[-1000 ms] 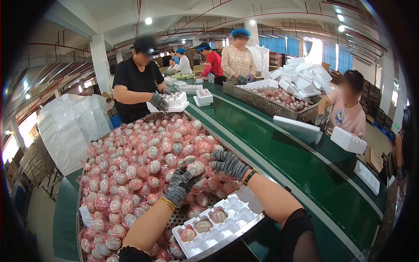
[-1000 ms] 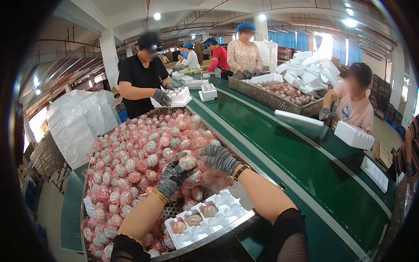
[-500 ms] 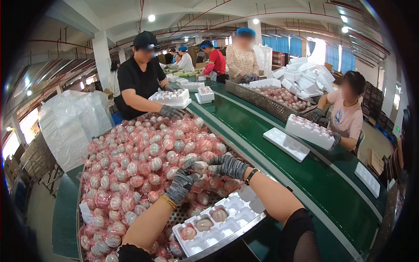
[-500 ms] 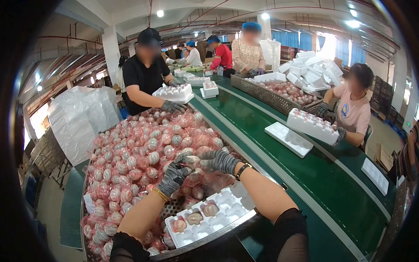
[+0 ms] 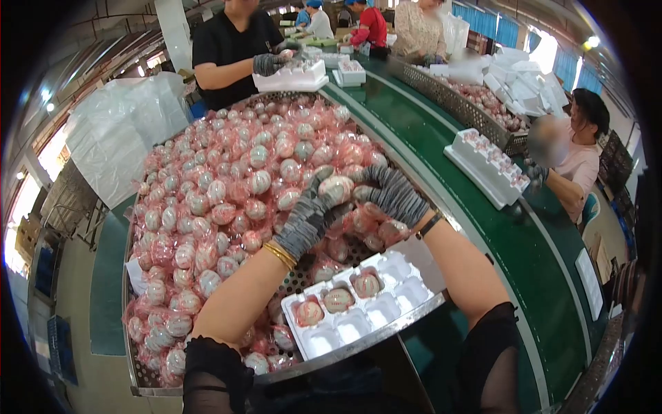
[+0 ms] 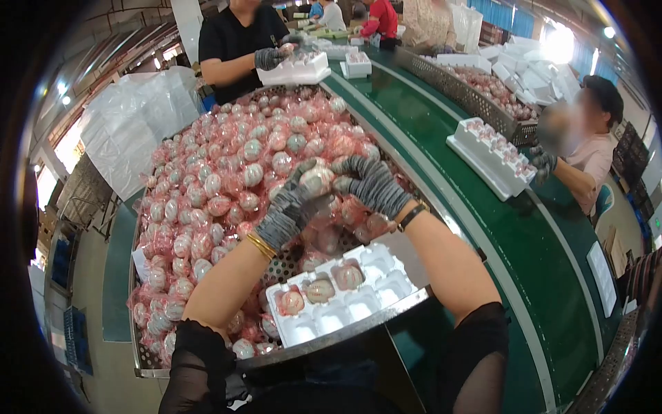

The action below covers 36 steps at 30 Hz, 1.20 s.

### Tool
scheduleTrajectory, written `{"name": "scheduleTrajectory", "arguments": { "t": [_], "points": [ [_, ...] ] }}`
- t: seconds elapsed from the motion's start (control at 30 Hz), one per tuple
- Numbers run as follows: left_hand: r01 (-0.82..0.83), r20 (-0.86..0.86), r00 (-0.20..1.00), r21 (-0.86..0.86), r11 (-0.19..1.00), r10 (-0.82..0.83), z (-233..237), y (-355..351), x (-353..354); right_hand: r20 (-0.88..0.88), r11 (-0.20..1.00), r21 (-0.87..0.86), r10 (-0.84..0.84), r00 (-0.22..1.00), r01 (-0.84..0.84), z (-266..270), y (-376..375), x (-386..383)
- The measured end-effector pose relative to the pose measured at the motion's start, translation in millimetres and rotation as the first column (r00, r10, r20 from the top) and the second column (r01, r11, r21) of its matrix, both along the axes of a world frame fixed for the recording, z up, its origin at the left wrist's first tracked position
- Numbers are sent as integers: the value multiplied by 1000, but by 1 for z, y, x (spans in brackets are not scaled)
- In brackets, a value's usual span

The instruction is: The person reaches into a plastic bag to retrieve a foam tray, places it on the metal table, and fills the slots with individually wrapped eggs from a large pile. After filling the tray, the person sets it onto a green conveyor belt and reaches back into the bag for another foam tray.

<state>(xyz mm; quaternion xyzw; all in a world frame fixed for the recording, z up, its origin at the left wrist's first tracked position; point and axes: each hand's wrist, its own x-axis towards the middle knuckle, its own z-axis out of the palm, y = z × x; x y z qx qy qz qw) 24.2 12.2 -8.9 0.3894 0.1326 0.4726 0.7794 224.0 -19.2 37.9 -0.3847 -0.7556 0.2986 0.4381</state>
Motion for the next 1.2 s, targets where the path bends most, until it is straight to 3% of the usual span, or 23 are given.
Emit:
{"name": "scheduleTrajectory", "arguments": {
  "t": [0.07,0.13,0.2,0.27,0.33,0.37,0.43,0.47,0.5,0.53,0.57,0.6,0.63,0.67,0.7,0.73,0.8,0.87,0.93,0.97,1.03,1.13,1.2],
  "points": [
    [-40,-172,983,132,990,63,-8,6,-2,-54,999,1,-43,998,43,14,-15,-9],
    [-165,-219,957,131,978,191,27,-29,2,11,1000,24,-20,1000,20,-5,-2,-7],
    [-168,-306,881,514,841,362,-16,13,2,-178,994,-103,16,984,-34,-3,-7,-12],
    [-228,-269,876,499,836,400,8,-12,2,-150,992,-118,24,988,-42,-11,-3,-13],
    [-221,-204,940,250,943,274,4,-11,4,-64,982,-172,68,996,-79,-2,2,-5],
    [-257,-341,877,264,930,339,3,-12,5,3,969,-222,111,994,-108,8,-2,1],
    [-239,-237,900,432,870,365,-9,-14,6,56,913,-395,133,990,-100,31,-19,18],
    [-230,-187,911,509,830,367,-18,-10,8,57,965,-228,146,988,-129,24,-4,38],
    [-215,-249,850,641,737,464,2,-32,9,-288,937,-348,-137,948,30,33,-10,33],
    [-190,-281,771,755,628,571,23,-54,11,-210,942,-273,-258,943,197,40,-8,38],
    [-63,-322,721,851,521,613,30,-57,10,-286,943,-233,-299,911,236,25,5,49],
    [85,-357,675,907,412,646,32,-60,10,-76,903,-189,-406,911,387,18,9,58],
    [119,-475,786,746,656,397,38,-72,10,177,877,-210,-401,899,433,29,-4,55],
    [190,-501,857,520,833,117,46,-89,11,313,943,-80,-285,906,324,4,3,70],
    [184,-443,895,480,858,56,55,-106,15,702,948,159,-305,644,275,10,0,72],
    [264,-494,870,472,841,3,52,-107,15,678,949,205,-313,665,238,-3,0,80],
    [327,-615,774,591,738,149,38,-105,19,618,931,334,-331,713,143,-23,9,89],
    [366,-657,753,457,810,30,42,-111,25,576,968,-67,-162,802,243,9,-18,67],
    [436,-749,662,424,794,36,50,-111,33,815,937,246,-339,470,249,21,-21,62],
    [493,-815,572,432,755,94,53,-112,37,820,945,202,-306,483,257,11,-12,67],
    [613,-732,445,669,420,516,48,-114,45,768,936,233,-343,541,263,-1,-7,74],
    [714,-780,263,553,429,568,50,-120,59,806,936,279,-349,479,213,-6,1,75],
    [753,-752,297,563,341,588,50,-117,58,768,924,290,-380,516,248,-6,-3,74]
  ]
}}
